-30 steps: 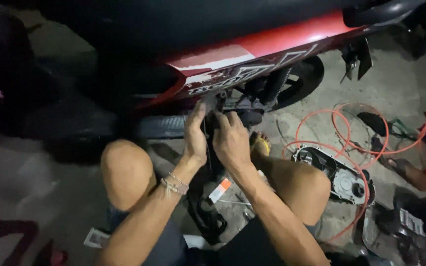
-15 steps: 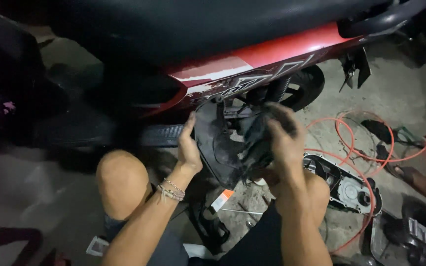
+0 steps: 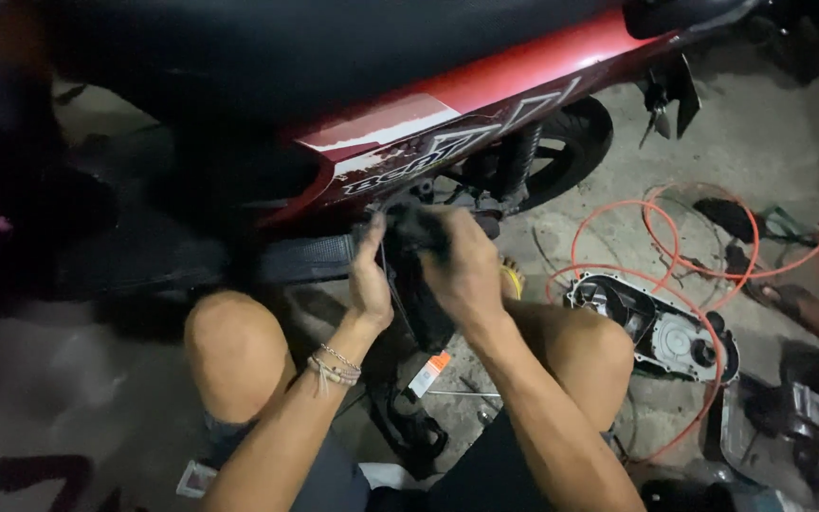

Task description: The person is performing maintenance on a motorcycle component, applying a substance and using a screwdriver.

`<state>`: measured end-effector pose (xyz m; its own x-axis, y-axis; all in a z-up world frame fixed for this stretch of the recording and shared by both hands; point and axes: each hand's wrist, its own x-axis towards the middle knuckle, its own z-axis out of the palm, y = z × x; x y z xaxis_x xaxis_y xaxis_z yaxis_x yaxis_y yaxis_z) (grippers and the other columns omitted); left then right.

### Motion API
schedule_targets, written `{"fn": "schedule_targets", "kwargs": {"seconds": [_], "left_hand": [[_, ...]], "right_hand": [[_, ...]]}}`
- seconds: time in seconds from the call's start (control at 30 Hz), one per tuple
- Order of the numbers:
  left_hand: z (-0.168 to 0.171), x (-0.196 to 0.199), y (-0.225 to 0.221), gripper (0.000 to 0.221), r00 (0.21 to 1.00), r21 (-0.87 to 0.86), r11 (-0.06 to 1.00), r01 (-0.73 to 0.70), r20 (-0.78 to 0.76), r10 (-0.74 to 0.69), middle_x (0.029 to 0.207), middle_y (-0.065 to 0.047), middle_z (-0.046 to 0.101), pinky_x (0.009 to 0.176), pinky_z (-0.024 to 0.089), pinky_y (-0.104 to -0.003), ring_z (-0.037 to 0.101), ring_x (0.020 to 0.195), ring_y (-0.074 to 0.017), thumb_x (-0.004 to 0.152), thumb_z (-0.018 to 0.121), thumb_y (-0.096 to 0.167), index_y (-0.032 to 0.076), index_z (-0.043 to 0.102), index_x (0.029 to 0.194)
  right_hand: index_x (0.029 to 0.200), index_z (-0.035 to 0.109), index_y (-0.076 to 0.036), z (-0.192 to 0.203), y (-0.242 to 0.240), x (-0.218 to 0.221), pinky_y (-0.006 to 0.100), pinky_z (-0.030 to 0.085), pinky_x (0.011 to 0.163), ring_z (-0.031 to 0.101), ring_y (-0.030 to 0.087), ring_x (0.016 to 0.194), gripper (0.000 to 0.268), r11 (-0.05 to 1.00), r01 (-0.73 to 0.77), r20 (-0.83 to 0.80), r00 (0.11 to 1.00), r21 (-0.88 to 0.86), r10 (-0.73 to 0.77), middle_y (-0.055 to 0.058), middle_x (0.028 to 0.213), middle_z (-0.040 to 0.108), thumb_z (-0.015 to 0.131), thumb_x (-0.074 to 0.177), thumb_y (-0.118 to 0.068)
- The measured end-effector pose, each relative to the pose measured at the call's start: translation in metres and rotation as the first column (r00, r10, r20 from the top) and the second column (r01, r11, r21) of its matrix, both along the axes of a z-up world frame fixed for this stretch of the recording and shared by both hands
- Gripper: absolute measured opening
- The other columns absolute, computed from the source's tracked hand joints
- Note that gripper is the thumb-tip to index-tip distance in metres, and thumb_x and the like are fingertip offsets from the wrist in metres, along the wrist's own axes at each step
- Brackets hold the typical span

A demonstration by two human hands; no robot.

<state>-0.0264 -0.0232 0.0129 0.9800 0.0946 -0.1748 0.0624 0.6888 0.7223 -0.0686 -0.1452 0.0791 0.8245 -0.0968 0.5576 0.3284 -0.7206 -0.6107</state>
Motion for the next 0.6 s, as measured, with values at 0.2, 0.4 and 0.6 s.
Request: {"fn": "schedule_targets", "kwargs": {"seconds": [0.2,0.4,0.6], "left_hand": [[0.003,-0.007,0.004,0.056,0.974,0.419,0.904,-0.082,0.226,-0.016,0.157,-0.021,0.042,0.127,0.021,-0.046,0.033,0.150,-0.0309,0.104,0.055,0.037,0.000,0.051,0.146],[-0.022,0.014,0.018,0.051,0.980,0.178,0.983,-0.049,0.199,0.012,0.154,-0.013,0.046,0.126,0.024,-0.040,0.037,0.147,-0.0247,0.103,0.056,0.030,0.003,0.052,0.147],[-0.034,0.019,0.018,0.050,0.990,0.007,0.997,0.072,0.122,-0.073,0.145,-0.016,0.057,0.123,0.031,-0.044,0.048,0.140,-0.0264,0.100,0.061,0.032,0.005,0.059,0.142]], "right_hand": [[0.121,0.068,-0.011,-0.027,0.013,0.010,0.042,0.059,0.084,0.069,0.034,0.097,0.047,0.948,0.095,0.238,0.971,-0.305,-0.020,0.010,0.096,0.062,0.079,0.075,-0.007],[0.109,0.078,-0.003,0.025,-0.015,-0.022,0.053,0.051,0.099,0.070,0.049,0.108,0.034,0.902,-0.405,-0.259,0.864,0.148,0.431,0.027,0.100,0.077,0.067,0.076,-0.002],[0.119,0.070,-0.006,-0.010,0.011,-0.003,0.051,0.056,0.087,0.069,0.044,0.100,0.047,0.965,-0.261,0.172,0.952,0.035,0.252,0.018,0.106,0.069,0.074,0.073,0.004]]}}
